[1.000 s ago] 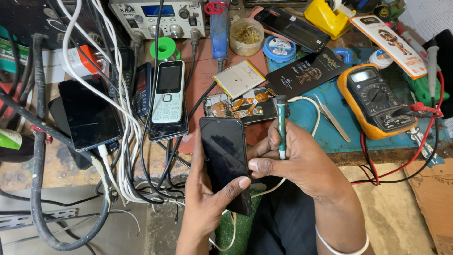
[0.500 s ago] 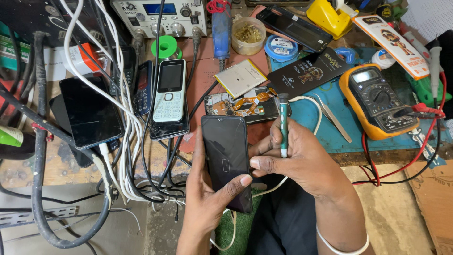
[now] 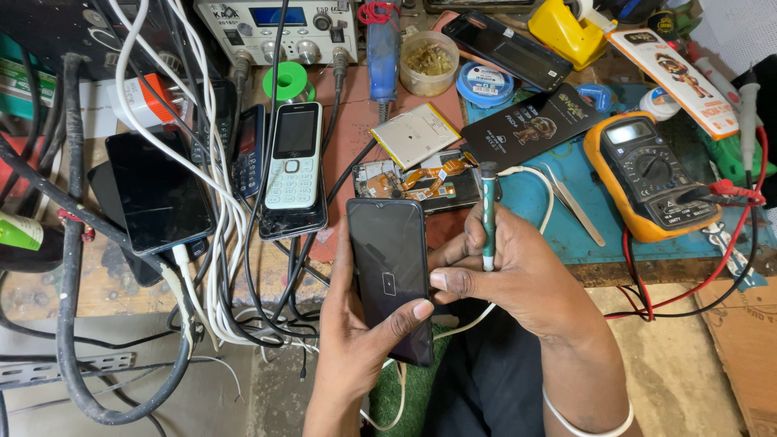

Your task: The person holds a disassembled smartphone and uses a screwdriver and tweezers to manipulate internal components and connectors. The person repeatedly probes the battery area and charging port, then removes a small circuit board from the bottom of the device.

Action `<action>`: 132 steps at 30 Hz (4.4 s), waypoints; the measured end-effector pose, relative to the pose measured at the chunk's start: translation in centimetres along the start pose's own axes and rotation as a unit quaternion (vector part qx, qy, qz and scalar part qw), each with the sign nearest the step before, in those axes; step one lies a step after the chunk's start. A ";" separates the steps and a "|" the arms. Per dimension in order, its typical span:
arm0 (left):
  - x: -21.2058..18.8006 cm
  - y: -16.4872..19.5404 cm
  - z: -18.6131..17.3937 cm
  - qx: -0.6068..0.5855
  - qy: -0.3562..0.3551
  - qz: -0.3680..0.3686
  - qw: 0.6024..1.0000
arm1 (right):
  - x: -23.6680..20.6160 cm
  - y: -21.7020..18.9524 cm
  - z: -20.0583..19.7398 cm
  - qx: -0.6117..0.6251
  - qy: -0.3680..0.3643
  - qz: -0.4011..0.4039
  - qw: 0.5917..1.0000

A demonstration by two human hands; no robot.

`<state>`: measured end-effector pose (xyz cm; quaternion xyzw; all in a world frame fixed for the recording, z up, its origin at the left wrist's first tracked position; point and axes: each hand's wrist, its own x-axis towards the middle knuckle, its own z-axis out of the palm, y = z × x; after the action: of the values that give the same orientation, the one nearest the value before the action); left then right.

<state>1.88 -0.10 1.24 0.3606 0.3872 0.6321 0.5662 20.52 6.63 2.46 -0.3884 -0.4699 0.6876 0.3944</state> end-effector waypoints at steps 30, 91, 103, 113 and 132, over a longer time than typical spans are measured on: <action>0.0 0.2 0.1 -0.015 0.002 -0.010 1.000 | 0.1 0.1 0.0 0.037 -0.015 0.010 0.999; 0.0 -1.2 -2.0 -0.289 -0.021 -0.029 0.957 | -3.1 4.2 -8.3 -0.554 0.411 -0.336 0.641; 0.0 -1.3 -2.1 -0.284 -0.019 -0.024 0.958 | -2.7 4.5 -8.2 -0.561 0.417 -0.342 0.628; 0.0 -1.5 -2.2 -0.279 -0.024 -0.018 0.960 | -2.5 4.4 -8.1 -0.579 0.428 -0.313 0.619; 0.2 -1.5 -2.2 -0.284 -0.021 -0.023 0.958 | -2.2 3.4 -7.4 -0.601 0.439 -0.274 0.609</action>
<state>0.60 0.00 -1.07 0.1896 0.1880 0.6949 0.6677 27.45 6.34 -2.33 -0.6467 -0.6330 -0.1419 0.4013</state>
